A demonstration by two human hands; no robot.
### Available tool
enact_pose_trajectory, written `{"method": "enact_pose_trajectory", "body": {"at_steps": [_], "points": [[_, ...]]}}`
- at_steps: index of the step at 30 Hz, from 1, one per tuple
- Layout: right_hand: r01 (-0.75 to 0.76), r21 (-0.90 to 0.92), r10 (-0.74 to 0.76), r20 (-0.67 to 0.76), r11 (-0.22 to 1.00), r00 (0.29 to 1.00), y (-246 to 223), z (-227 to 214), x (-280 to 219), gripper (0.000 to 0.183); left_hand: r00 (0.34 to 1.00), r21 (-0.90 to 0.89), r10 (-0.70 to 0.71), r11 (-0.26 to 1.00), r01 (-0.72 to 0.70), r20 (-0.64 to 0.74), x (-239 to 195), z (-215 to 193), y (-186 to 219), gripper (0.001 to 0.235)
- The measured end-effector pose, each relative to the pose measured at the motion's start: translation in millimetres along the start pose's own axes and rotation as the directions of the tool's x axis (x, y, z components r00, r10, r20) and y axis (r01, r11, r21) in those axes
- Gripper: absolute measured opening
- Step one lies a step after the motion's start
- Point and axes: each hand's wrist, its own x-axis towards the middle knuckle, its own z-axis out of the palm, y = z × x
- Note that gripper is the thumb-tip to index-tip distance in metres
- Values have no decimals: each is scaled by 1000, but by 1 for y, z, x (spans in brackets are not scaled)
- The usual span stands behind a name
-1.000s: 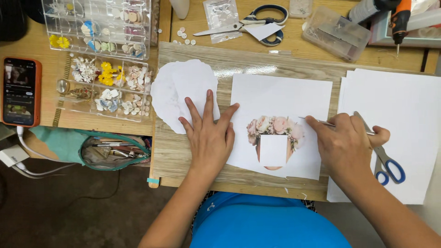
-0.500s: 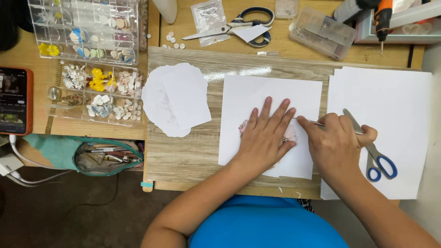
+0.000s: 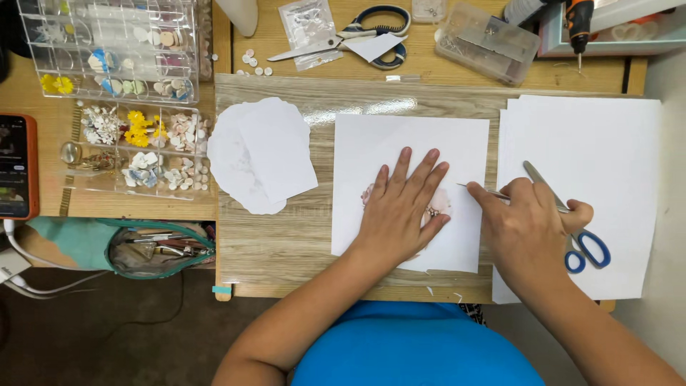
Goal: The person uses a craft knife to trace and cut a floral image printed on paper, then switches to scissors to trim the edges. The person handles the paper and tools on a cluttered craft table.
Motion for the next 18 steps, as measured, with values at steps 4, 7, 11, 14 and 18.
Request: {"method": "enact_pose_trajectory", "body": {"at_steps": [4,7,11,14,18], "points": [[-23,11,23,-27,1000,999,6,9,-9,39,1000,-43,-2,999,3,21,1,-2,0,78],[-9,-32,5,-120,999,993,11,13,-16,46,999,-46,-5,999,8,49,1,-2,0,78],[-7,-49,1,-113,999,994,18,15,-25,40,999,-39,-10,999,12,48,1,-2,0,79],[-24,-51,19,-88,998,996,23,15,-31,38,999,-38,-9,999,10,45,0,0,0,79],[-31,-81,21,-116,996,993,28,13,-36,34,1000,-54,-4,999,6,30,0,1,0,77]]}}
